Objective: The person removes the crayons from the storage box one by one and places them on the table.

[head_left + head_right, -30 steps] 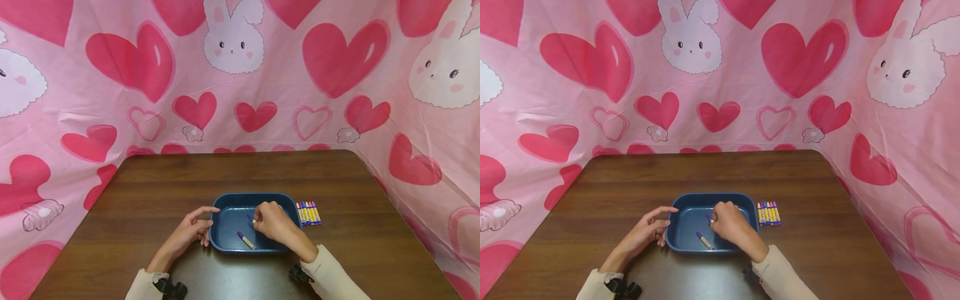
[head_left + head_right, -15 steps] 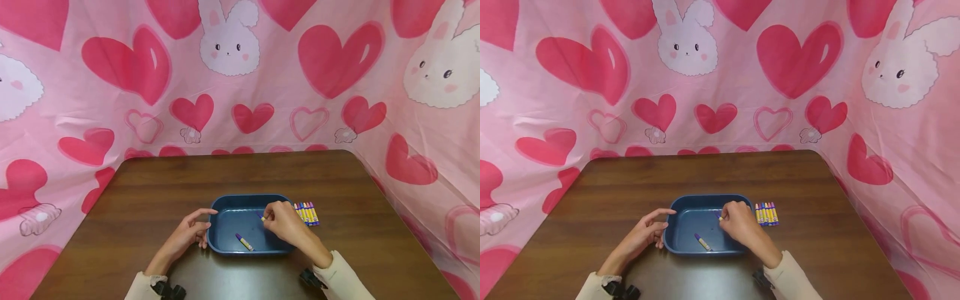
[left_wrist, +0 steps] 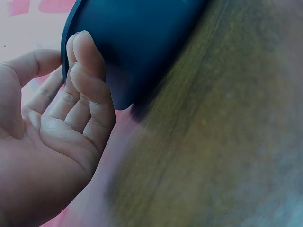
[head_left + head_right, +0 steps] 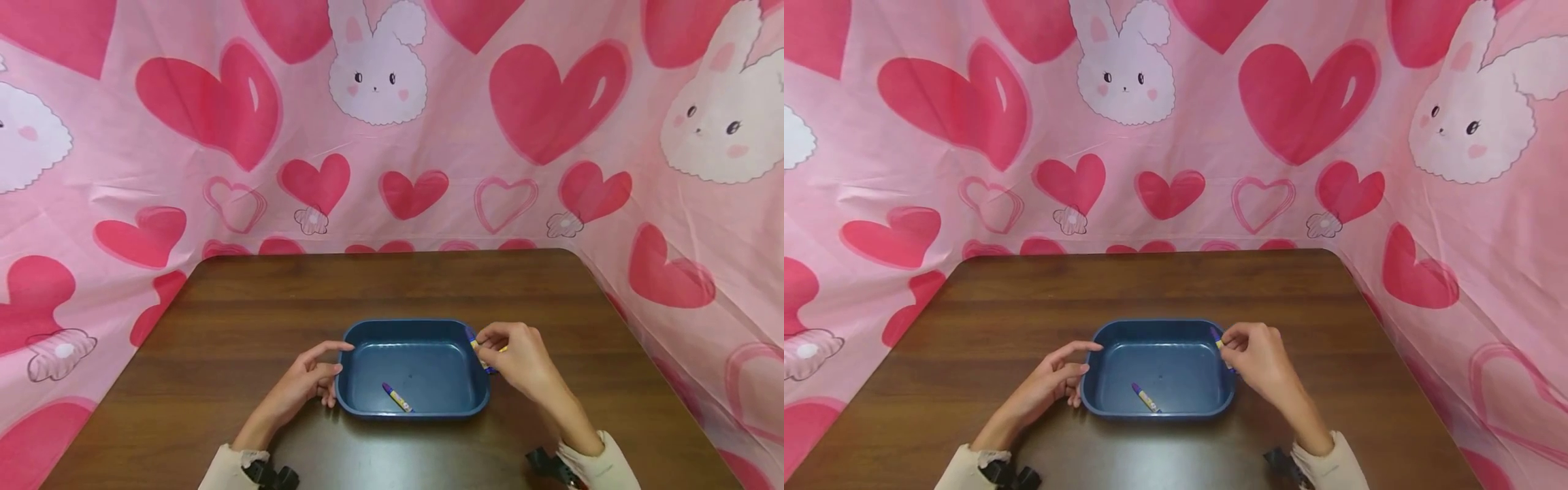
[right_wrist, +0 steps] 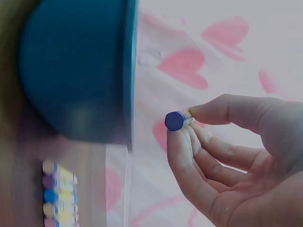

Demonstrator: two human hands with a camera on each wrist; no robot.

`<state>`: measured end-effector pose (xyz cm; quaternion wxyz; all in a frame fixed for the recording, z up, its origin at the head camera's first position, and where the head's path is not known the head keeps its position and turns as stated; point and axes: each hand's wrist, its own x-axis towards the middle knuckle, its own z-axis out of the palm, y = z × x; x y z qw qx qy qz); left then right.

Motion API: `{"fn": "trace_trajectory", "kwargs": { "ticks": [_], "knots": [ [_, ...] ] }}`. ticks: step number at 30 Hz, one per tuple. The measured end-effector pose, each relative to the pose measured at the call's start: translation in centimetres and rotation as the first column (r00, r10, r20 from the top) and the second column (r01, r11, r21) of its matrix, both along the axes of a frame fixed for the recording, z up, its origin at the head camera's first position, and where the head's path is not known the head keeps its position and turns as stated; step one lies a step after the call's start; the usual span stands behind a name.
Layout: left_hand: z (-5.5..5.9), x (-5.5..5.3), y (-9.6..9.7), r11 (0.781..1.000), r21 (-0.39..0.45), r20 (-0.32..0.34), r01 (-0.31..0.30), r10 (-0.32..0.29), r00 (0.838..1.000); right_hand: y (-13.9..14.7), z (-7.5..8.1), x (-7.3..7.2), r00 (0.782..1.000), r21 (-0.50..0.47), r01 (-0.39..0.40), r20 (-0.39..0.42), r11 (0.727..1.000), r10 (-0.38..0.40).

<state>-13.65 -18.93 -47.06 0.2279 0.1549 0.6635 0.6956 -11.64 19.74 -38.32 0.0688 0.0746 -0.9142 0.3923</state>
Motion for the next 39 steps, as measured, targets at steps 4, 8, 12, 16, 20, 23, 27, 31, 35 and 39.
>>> {"fn": "trace_trajectory", "kwargs": {
  "ticks": [4,8,12,16,20,23,27,31,35,39],
  "knots": [
    [-0.1,0.0,0.1,1.000,0.002,0.000,-0.001,0.001,1.000,2.2,-0.2,-0.3,0.998,-0.006,0.058,0.000,0.998,-0.058],
    [-0.1,0.0,0.1,1.000,0.001,0.006,0.004,-0.004,1.000,4.4,-1.7,-1.0,0.991,-0.083,0.110,0.082,0.990,-0.103],
    [-0.2,0.0,0.2,1.000,-0.003,0.006,0.007,-0.007,1.000,6.2,-3.8,-1.6,0.967,-0.089,0.187,0.193,0.978,-0.167],
    [-0.1,0.0,0.2,1.000,-0.013,0.005,0.000,0.000,1.000,7.2,-5.2,-1.9,0.946,-0.073,0.216,0.262,0.974,-0.190],
    [0.1,-0.1,0.3,1.000,-0.022,0.008,-0.010,0.010,1.000,7.7,-5.9,-2.2,0.940,-0.067,0.224,0.277,0.972,-0.198],
    [0.1,-0.1,0.3,1.000,-0.023,0.006,-0.010,0.010,1.000,8.0,-6.3,-2.5,0.936,-0.079,0.227,0.293,0.971,-0.195],
    [0.2,0.0,0.3,1.000,-0.030,0.001,-0.008,0.008,1.000,8.2,-6.8,-2.6,0.936,-0.087,0.224,0.298,0.971,-0.189],
    [0.2,0.0,0.3,0.999,-0.029,-0.001,-0.013,0.013,1.000,8.1,-7.0,-2.6,0.941,-0.075,0.222,0.278,0.972,-0.193],
    [0.2,0.0,0.3,0.999,-0.026,-0.007,-0.018,0.018,1.000,7.9,-7.1,-2.8,0.944,-0.062,0.217,0.268,0.974,-0.193],
    [0.1,0.1,0.2,0.999,-0.031,-0.009,-0.023,0.023,1.000,7.9,-7.1,-2.9,0.945,-0.048,0.205,0.271,0.978,-0.185]
  ]
}}
